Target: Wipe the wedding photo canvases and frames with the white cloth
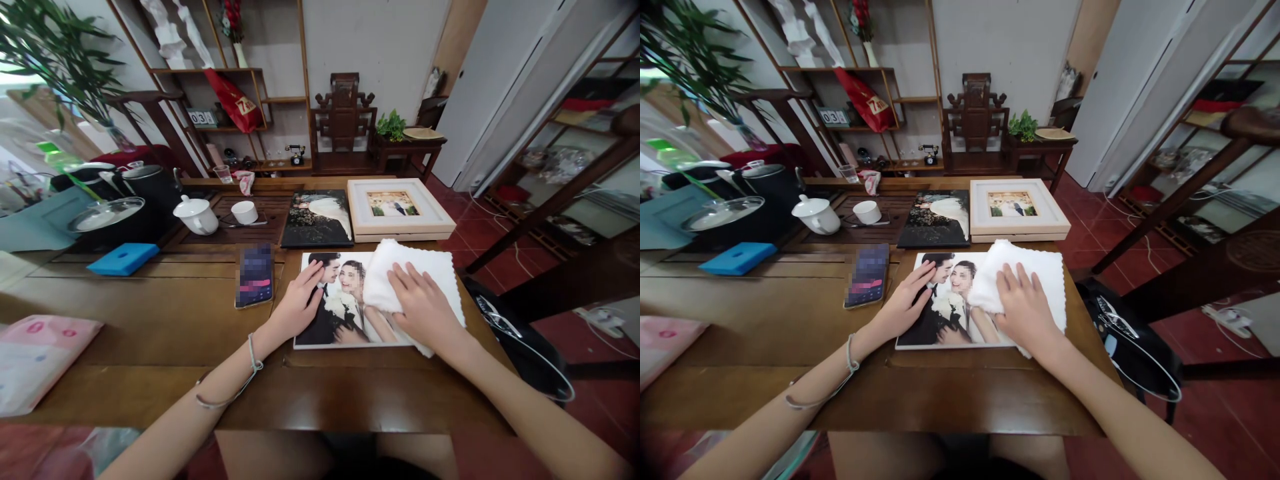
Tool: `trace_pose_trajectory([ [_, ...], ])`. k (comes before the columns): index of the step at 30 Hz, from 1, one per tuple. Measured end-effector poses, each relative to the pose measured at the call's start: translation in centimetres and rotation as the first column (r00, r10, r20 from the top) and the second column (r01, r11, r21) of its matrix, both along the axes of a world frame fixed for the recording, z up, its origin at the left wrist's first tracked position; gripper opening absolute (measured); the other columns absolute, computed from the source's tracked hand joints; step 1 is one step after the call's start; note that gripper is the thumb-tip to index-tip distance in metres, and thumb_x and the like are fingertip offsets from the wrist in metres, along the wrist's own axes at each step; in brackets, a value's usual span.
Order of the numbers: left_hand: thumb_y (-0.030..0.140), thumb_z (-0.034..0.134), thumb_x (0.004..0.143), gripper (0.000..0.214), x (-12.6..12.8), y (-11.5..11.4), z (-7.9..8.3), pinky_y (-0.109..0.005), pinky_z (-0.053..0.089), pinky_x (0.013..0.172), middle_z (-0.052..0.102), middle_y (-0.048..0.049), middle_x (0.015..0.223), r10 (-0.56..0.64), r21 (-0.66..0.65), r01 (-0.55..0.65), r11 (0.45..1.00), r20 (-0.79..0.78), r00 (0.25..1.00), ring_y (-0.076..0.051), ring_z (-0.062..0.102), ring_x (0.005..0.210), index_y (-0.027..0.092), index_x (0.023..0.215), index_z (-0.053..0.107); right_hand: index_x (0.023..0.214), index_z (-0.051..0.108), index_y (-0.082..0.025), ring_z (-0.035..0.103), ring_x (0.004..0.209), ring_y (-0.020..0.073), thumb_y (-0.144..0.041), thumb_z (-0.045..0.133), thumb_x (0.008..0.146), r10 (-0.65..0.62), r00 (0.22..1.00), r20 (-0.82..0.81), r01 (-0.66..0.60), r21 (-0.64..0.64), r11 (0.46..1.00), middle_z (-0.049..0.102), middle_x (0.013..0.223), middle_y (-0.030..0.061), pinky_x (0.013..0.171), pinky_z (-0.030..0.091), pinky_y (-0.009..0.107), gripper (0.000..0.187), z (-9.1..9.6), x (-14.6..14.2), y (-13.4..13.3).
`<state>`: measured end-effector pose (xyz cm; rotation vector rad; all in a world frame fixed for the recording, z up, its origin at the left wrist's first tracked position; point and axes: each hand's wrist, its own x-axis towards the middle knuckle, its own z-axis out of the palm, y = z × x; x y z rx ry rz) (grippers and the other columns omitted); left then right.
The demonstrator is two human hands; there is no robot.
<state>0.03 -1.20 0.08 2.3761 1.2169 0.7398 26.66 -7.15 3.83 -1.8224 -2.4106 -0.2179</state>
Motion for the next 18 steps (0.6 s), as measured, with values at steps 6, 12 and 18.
trace_pose_trajectory([
  [6, 0.023, 0.038, 0.097, 0.046, 0.0, 0.0, -0.1, -0.052, 0.032, 0.117, 0.041, -0.0146, 0.153, -0.001, 0.001, 0.001, 1.0, -0.01, 1.0, -0.027, 0.033, 0.145, 0.016, 0.142, 0.045, 0.137, 0.045, 0.01, 0.029, 0.14, 0.0471, -0.026, 0.066, 0.067, 0.399, 0.917, -0.003, -0.399, 0.004, 0.917, 0.038, 0.147, 0.0332, 0.115, 0.026, 0.056, 0.082, -0.4, -4.4, -4.5],
  [12, 0.023, 0.039, 0.097, 0.046, -0.2, 0.0, 0.0, -0.053, 0.032, 0.117, 0.041, -0.0163, 0.153, -0.031, 0.01, 0.031, 0.999, -0.009, 0.999, -0.028, 0.031, 0.146, 0.014, 0.141, 0.046, 0.144, 0.038, 0.003, 0.022, 0.145, 0.0394, -0.023, 0.062, 0.067, 0.507, 0.851, -0.136, -0.516, -0.035, 0.856, 0.034, 0.153, 0.0257, 0.118, 0.023, 0.054, 0.085, -0.6, -4.4, -2.9],
  [18, 0.025, 0.038, 0.099, 0.046, -0.2, 0.0, -0.2, -0.054, 0.033, 0.116, 0.04, -0.0165, 0.153, -0.013, 0.027, 0.014, 1.0, -0.009, 1.0, -0.028, 0.034, 0.145, 0.015, 0.143, 0.044, 0.145, 0.042, -0.006, 0.032, 0.142, 0.0354, -0.018, 0.054, 0.076, 0.092, 0.988, -0.121, -0.093, -0.001, 0.996, 0.041, 0.151, 0.0179, 0.115, 0.028, 0.056, 0.072, -0.6, 0.2, 1.0],
])
